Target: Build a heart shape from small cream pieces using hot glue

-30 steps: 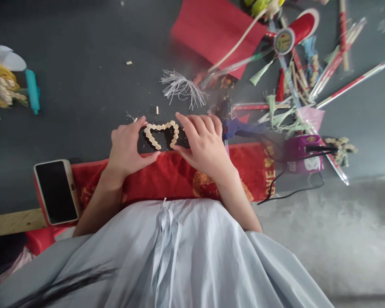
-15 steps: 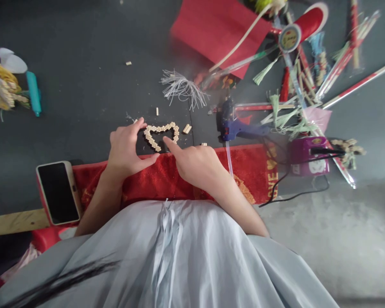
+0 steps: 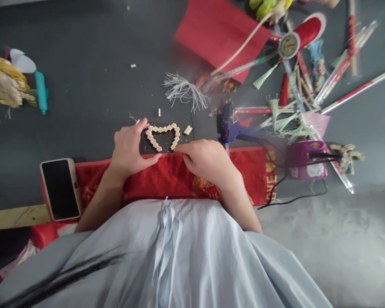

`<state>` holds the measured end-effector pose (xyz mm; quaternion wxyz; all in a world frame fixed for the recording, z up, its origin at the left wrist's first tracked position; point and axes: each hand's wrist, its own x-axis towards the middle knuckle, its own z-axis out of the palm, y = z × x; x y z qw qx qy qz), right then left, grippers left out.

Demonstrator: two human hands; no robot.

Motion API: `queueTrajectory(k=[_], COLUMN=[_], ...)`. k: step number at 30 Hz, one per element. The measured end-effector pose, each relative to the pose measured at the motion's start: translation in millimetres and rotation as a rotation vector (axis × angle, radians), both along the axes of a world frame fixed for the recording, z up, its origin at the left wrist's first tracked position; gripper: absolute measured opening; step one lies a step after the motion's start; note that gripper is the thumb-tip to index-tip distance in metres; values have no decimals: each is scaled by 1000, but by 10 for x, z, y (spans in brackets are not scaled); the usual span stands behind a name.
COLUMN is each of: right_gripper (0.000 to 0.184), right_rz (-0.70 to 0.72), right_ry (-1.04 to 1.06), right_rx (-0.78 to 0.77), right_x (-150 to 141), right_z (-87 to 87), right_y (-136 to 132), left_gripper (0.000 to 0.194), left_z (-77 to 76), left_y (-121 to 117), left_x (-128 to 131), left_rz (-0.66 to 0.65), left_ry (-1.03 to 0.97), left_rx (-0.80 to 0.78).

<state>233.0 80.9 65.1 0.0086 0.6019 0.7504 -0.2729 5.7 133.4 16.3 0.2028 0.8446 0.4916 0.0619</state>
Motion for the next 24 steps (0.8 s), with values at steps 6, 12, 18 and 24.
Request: queueTrajectory(k=[6,12,18,24], right_gripper=[60,65,64,65], right_rz=[55,78,54,9], right_ry=[-270,-309,-307,-321], right_rx=[-61,-91,-92,-61], right_x=[-185,-286,-289,-257], right_z=[38,37,19,-15], right_y=[42,101,106,104], left_gripper=[91,91,70,56], left_z=[-26,-56,-48,-7], left_y=[3,-16,-40,-34], left_x=[5,-21,-16,-28], left_rz=[3,5,-40,31], left_ry=[-19,-43,-27,-112], left_rx=[-14,51,94,124])
